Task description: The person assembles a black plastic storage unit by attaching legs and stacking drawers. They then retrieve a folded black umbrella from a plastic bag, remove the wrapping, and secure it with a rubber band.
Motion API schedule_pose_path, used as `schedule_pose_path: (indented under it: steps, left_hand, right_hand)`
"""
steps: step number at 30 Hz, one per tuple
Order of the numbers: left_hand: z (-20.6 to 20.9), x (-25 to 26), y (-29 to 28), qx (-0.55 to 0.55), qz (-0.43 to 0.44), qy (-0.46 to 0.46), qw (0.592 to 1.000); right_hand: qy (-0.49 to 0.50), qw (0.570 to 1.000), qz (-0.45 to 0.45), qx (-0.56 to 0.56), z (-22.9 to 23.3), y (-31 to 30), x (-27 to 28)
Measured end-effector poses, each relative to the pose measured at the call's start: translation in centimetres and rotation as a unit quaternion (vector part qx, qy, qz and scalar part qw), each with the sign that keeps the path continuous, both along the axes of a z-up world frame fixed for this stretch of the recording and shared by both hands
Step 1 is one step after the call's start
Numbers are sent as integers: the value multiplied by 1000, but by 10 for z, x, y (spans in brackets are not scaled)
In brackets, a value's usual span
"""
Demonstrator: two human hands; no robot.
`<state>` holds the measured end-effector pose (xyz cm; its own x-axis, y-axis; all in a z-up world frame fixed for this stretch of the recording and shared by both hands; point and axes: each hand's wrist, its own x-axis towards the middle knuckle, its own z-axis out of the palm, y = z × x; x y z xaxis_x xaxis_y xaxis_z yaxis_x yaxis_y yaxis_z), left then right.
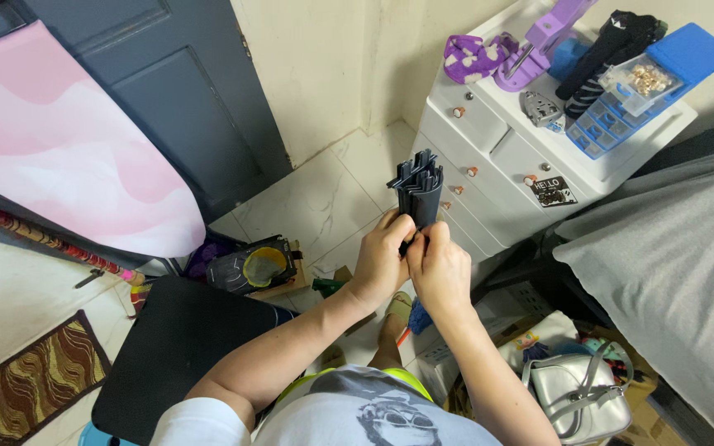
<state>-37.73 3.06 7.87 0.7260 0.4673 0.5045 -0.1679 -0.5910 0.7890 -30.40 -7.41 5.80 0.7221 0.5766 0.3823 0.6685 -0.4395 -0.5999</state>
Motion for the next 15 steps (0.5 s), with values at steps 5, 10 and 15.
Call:
schedule_pose_path:
  steps: [5,10,15]
  left_hand:
    - [-11,6,2,11,5,-4,1000]
    - [-32,12,5,10,13,3,1000]
    - [-46,17,4,-77,-55,53,994]
  right_hand:
    - [31,999,-21,19,-2,6,3]
    - [66,995,-45,60,-13,12,4]
    - [136,983,-40,116,-18,3,25]
